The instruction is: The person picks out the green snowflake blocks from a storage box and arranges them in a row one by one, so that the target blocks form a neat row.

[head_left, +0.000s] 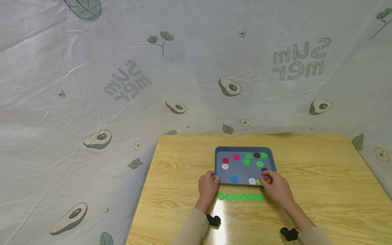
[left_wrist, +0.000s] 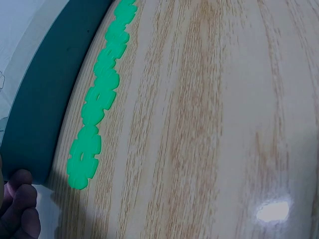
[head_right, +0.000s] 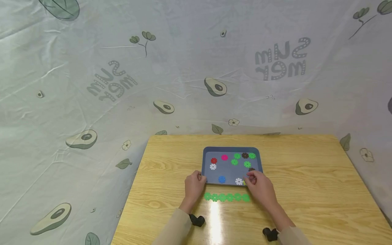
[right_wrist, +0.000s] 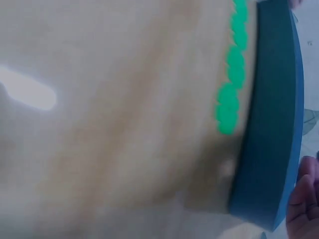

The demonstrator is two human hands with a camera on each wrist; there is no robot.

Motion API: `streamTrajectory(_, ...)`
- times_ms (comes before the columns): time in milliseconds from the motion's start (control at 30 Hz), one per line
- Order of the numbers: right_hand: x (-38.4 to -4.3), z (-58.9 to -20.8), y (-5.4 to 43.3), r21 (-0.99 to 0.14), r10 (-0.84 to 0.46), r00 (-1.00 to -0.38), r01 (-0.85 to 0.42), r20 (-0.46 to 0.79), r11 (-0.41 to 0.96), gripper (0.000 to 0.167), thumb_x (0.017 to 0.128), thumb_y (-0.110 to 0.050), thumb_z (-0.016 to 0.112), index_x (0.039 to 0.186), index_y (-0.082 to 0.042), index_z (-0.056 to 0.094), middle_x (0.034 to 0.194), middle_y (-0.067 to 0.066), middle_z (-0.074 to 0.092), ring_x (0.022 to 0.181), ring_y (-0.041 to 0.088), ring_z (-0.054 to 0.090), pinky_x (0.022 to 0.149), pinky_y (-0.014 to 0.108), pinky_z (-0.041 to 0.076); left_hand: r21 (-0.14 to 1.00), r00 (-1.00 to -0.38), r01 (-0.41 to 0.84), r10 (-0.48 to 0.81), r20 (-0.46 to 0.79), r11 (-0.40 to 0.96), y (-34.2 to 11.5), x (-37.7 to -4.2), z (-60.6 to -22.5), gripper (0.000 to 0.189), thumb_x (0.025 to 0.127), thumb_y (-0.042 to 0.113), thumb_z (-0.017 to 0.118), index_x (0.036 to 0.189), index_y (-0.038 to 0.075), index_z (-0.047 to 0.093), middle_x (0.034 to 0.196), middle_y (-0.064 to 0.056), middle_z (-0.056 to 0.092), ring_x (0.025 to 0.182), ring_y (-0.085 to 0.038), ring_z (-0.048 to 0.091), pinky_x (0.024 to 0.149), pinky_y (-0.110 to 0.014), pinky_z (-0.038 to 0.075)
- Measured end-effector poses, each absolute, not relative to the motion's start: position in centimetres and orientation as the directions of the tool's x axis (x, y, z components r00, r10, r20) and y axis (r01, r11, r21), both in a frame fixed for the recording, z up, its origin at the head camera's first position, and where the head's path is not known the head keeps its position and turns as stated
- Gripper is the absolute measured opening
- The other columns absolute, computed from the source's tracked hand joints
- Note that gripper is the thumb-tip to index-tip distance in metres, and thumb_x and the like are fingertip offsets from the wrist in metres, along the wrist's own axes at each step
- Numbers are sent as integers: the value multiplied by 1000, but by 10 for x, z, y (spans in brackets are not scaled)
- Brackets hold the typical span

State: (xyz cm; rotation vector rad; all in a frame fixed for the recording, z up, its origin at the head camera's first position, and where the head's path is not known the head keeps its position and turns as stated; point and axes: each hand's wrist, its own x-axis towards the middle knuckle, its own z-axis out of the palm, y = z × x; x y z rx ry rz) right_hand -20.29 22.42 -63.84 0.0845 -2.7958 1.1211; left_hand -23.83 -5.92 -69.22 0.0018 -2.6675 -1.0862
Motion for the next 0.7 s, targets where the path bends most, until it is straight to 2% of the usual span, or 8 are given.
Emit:
streamTrajectory(233, -250, -636, 215, -684, -44, -996, -81, 71, 725, 33, 98, -22, 71, 119, 3, 70, 96, 10, 68, 81, 22, 64, 72, 43, 51, 701, -972, 84, -96, 214, 708, -60, -237, -688, 8, 87, 11, 70, 90, 5, 73, 59, 11, 52, 50, -2, 44, 49, -23, 41)
streamTrajectory(433, -286, -646, 203, -650, -122, -992, -85, -12, 755, 40, 97, -23, 71, 127, 2, 65, 111, 20, 69, 98, 36, 66, 80, 55, 52, 707, -969, 82, -110, 221, 702, -62, -236, -686, 6, 85, 9, 69, 89, 4, 72, 57, 11, 50, 50, -4, 42, 48, -24, 40)
streamTrajectory(600, -302, -651, 196, -602, -170, -985, -121, -26, 789, 45, 95, -20, 74, 130, 6, 63, 98, 19, 68, 85, 33, 63, 75, 55, 51, 702, -974, 52, -119, 192, 710, -60, -236, -687, 8, 86, 9, 69, 91, 4, 73, 58, 12, 50, 51, -3, 44, 51, -23, 42)
streamTrajectory(700, -307, -654, 194, -580, -155, -987, -108, -32, 807, 44, 94, -20, 75, 127, 6, 65, 97, 18, 67, 84, 32, 62, 77, 55, 50, 708, -972, 67, -113, 204, 703, -59, -235, -686, 8, 86, 8, 69, 91, 3, 73, 58, 12, 50, 51, -2, 44, 50, -23, 42)
